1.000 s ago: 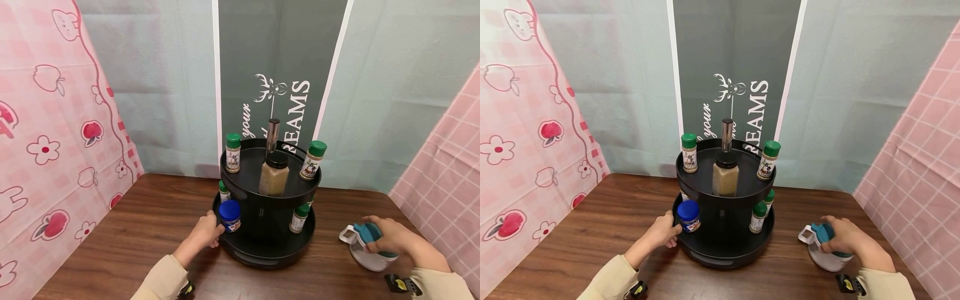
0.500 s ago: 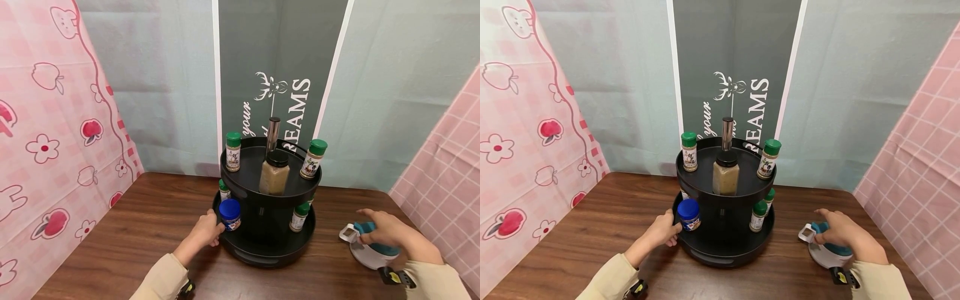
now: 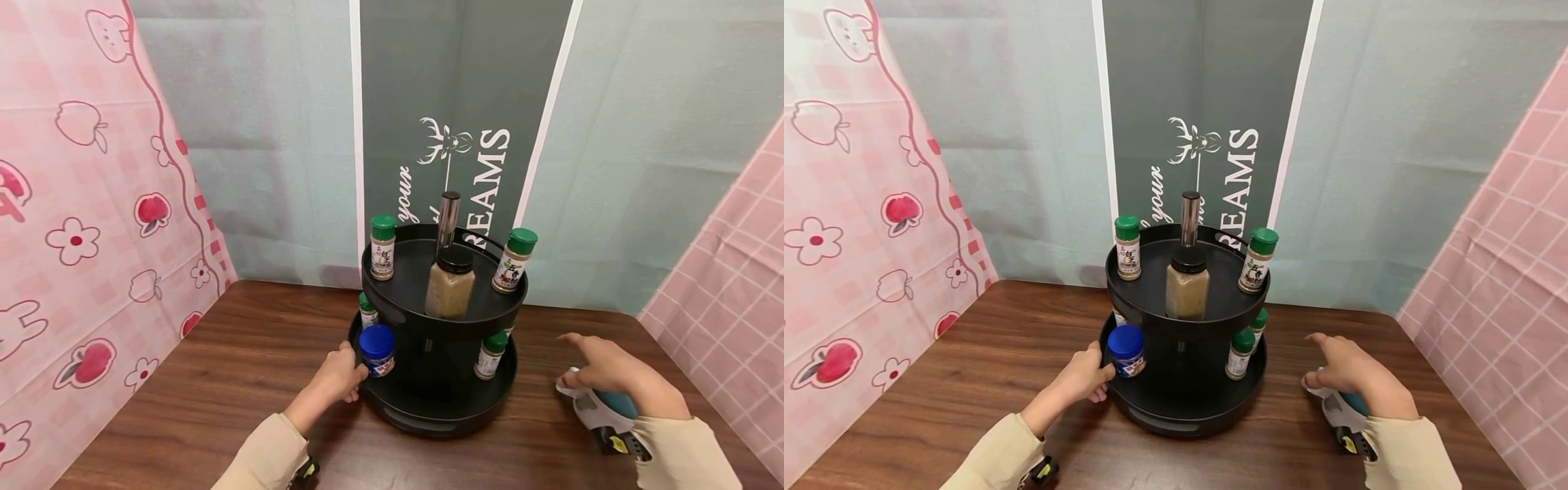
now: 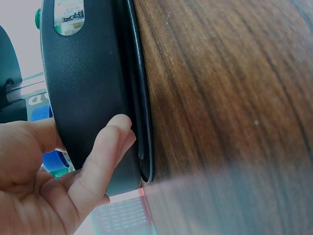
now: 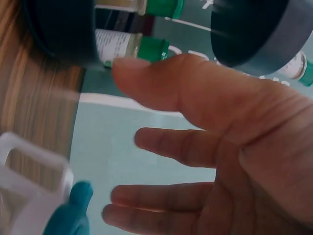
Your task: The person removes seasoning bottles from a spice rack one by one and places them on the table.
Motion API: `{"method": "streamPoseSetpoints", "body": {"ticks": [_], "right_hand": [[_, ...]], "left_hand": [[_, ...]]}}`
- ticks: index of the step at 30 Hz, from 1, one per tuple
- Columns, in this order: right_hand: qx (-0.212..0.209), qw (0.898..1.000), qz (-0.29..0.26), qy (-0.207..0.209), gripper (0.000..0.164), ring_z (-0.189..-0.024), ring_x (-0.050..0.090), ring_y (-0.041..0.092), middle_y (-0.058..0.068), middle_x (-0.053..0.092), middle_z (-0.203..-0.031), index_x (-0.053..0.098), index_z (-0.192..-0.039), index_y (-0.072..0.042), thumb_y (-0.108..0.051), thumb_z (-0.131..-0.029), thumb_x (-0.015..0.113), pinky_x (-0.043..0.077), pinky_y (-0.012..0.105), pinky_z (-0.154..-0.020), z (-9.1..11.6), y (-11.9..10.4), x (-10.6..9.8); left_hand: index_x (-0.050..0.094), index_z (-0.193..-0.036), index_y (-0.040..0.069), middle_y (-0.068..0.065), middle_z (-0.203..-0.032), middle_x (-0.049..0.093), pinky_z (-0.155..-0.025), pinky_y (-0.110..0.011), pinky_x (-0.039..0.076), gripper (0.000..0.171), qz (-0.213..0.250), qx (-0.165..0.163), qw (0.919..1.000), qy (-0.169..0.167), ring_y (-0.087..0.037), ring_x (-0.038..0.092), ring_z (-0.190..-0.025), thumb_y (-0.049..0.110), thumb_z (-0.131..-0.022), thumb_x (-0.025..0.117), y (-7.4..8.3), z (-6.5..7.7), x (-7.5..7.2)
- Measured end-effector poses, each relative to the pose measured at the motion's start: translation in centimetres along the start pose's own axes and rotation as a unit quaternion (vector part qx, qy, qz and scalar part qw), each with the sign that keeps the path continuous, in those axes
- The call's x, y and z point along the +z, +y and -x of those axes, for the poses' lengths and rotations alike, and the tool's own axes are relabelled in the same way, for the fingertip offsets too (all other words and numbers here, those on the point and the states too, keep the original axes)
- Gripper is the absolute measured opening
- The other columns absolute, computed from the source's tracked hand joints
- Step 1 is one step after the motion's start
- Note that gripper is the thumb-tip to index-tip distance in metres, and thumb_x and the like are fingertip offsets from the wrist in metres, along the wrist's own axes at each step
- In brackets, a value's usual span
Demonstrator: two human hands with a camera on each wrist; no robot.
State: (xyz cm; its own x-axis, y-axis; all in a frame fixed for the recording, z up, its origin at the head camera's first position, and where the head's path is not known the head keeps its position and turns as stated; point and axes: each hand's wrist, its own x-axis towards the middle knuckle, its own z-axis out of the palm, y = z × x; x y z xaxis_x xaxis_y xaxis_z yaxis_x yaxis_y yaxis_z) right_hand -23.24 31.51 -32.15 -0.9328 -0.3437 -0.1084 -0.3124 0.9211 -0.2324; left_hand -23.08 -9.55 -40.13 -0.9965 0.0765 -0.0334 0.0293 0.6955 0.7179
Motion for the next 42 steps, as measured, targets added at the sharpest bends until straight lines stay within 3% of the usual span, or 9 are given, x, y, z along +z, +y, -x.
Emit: {"method": "streamPoseSetpoints", "body": {"ticks": [6,10,13,20,22,25,29,39,42], "right_hand": [[-0.011,1.000,-0.015,0.007,0.065,-0.089,0.053,0.035,0.030,0.055,-0.111,0.047,-0.121,0.009,-0.025,-0.071,0.071,0.047,0.049,-0.069,-0.4,-1.4,0.1],[-0.019,0.999,-0.038,0.001,0.065,-0.072,0.056,0.024,0.016,0.062,-0.091,0.046,-0.123,0.007,-0.024,-0.071,0.071,0.047,0.042,-0.063,-0.9,-2.1,0.3],[-0.022,0.998,-0.056,-0.008,0.066,-0.058,0.047,0.015,0.007,0.060,-0.082,0.044,-0.125,0.007,-0.022,-0.072,0.071,0.042,0.037,-0.058,-1.3,-2.4,0.4],[-0.041,0.998,-0.054,-0.009,0.061,-0.052,0.045,0.015,0.009,0.058,-0.083,0.041,-0.127,0.008,-0.011,-0.073,0.064,0.039,0.037,-0.054,-2.1,-3.2,0.8],[-0.046,0.997,-0.055,-0.004,0.060,-0.055,0.048,0.019,0.014,0.058,-0.087,0.041,-0.127,0.007,-0.009,-0.073,0.062,0.037,0.039,-0.054,-2.2,-3.6,0.8],[-0.060,0.997,-0.040,0.009,0.060,-0.078,0.054,0.033,0.026,0.056,-0.100,0.042,-0.126,0.008,-0.011,-0.074,0.064,0.044,0.043,-0.066,-2.5,-4.0,0.8],[-0.073,0.997,-0.023,0.028,0.065,-0.100,0.047,0.048,0.035,0.050,-0.112,0.041,-0.124,0.013,-0.018,-0.074,0.069,0.045,0.055,-0.081,-2.8,-4.5,0.8],[-0.111,0.992,-0.037,0.048,0.067,-0.099,0.049,0.044,0.030,0.053,-0.110,0.042,-0.127,0.008,-0.018,-0.073,0.071,0.045,0.053,-0.080,-3.8,-5.7,1.3],[-0.117,0.991,-0.048,0.052,0.060,-0.094,0.053,0.040,0.026,0.055,-0.106,0.048,-0.122,0.007,-0.018,-0.071,0.071,0.048,0.048,-0.076,-4.1,-6.0,1.5]], "left_hand": [[0.037,-0.108,-0.013,-0.009,-0.046,0.054,-0.035,-0.028,0.048,0.039,-0.004,0.001,1.0000,-0.003,-0.014,0.052,-0.034,0.004,-0.078,0.055,-0.1,-0.1,0.1],[0.038,-0.106,-0.012,-0.008,-0.045,0.053,-0.035,-0.028,0.048,0.036,-0.005,0.002,1.0000,0.000,-0.013,0.052,-0.034,0.004,-0.078,0.055,-0.1,-0.1,0.1],[0.038,-0.107,-0.012,-0.008,-0.045,0.053,-0.035,-0.028,0.049,0.037,-0.005,0.002,1.0000,0.000,-0.013,0.052,-0.034,0.004,-0.078,0.055,-0.1,-0.1,0.2],[0.037,-0.107,-0.013,-0.008,-0.046,0.054,-0.035,-0.027,0.048,0.038,-0.007,0.002,1.0000,-0.002,-0.013,0.051,-0.034,0.004,-0.079,0.055,-0.1,0.0,0.2],[0.038,-0.105,-0.012,-0.008,-0.045,0.054,-0.035,-0.027,0.048,0.035,-0.011,0.002,0.9999,0.001,-0.013,0.051,-0.033,0.005,-0.078,0.055,0.0,0.0,0.1],[0.039,-0.104,-0.011,-0.007,-0.045,0.053,-0.035,-0.027,0.047,0.035,-0.018,0.001,0.9998,0.004,-0.012,0.051,-0.033,0.005,-0.078,0.055,0.0,0.0,0.0],[0.037,-0.109,-0.013,-0.007,-0.045,0.054,-0.035,-0.027,0.047,0.040,-0.023,-0.001,0.9997,0.001,-0.012,0.051,-0.033,0.006,-0.078,0.055,0.1,0.0,0.0],[0.038,-0.106,-0.013,-0.007,-0.045,0.054,-0.034,-0.026,0.047,0.038,-0.023,0.009,0.9997,0.003,-0.012,0.051,-0.033,0.005,-0.078,0.055,0.0,0.0,0.0],[0.039,-0.103,-0.012,-0.007,-0.045,0.054,-0.034,-0.026,0.047,0.035,-0.021,0.012,0.9997,0.006,-0.012,0.050,-0.033,0.005,-0.078,0.055,0.0,0.1,0.0]]}}
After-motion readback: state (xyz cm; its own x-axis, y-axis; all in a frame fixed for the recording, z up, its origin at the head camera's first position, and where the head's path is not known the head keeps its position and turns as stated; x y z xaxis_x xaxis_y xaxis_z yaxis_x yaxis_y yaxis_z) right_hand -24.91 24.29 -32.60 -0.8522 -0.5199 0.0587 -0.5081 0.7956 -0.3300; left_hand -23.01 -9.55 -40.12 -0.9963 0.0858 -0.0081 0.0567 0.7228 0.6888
